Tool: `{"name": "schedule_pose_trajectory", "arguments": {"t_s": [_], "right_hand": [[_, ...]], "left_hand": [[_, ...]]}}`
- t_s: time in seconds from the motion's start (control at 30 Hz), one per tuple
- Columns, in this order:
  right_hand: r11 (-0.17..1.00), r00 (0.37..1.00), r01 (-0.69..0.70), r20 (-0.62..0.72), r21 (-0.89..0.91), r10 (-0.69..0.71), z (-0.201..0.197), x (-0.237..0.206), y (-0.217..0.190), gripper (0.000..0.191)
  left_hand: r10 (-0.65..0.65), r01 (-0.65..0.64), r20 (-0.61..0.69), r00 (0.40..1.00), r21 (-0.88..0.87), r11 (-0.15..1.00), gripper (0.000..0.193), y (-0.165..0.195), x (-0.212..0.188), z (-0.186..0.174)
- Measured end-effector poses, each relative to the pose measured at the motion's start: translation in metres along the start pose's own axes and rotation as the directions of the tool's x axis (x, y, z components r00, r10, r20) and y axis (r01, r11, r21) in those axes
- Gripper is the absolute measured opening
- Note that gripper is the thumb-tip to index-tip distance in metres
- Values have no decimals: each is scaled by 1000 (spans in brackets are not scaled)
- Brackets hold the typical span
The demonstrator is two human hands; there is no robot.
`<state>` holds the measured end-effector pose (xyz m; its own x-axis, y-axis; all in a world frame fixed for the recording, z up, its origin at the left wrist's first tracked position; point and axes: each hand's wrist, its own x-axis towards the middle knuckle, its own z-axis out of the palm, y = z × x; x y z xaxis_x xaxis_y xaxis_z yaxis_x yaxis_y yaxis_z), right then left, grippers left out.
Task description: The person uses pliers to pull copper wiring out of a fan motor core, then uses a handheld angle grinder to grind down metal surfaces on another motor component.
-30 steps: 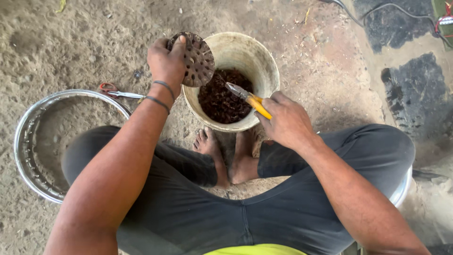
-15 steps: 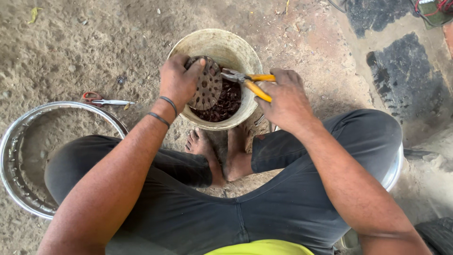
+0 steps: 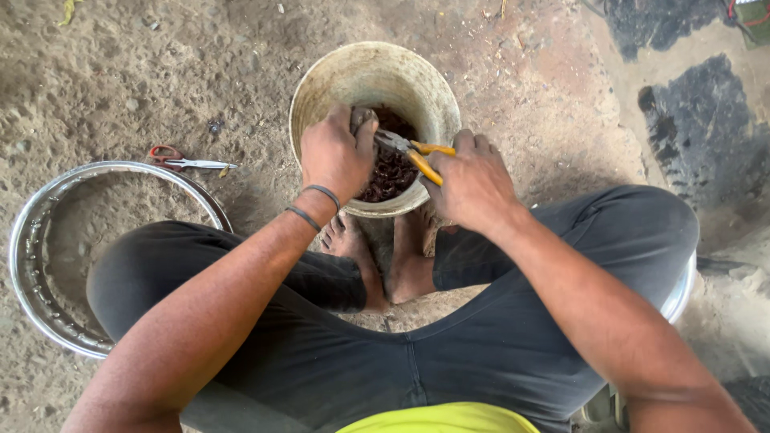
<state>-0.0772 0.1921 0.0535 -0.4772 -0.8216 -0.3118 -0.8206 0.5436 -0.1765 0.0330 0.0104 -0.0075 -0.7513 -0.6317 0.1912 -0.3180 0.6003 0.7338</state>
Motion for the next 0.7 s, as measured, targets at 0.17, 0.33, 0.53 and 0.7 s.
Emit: {"name": "schedule_pose_trajectory", "arguments": {"t_s": [0.17, 0.33, 0.53, 0.7], "right_hand": [[986, 997, -42, -50, 164, 51, 9, 5, 9, 37], [966, 985, -3, -165, 258, 47, 12, 5, 21, 33], [1000, 981, 1, -193, 26, 4, 17, 7, 25, 39], [979, 884, 126, -429, -162, -184, 18, 2, 26, 33]], "left_hand": [[76, -77, 13, 997, 60, 995, 32, 10, 18, -11], [217, -220, -124, 968, -15, 975, 40, 17, 11, -15], [-418, 409, 45, 907, -323, 854, 26, 8, 15, -6], [-713, 693, 320, 624, -648, 316, 28, -4, 29, -25]]}}
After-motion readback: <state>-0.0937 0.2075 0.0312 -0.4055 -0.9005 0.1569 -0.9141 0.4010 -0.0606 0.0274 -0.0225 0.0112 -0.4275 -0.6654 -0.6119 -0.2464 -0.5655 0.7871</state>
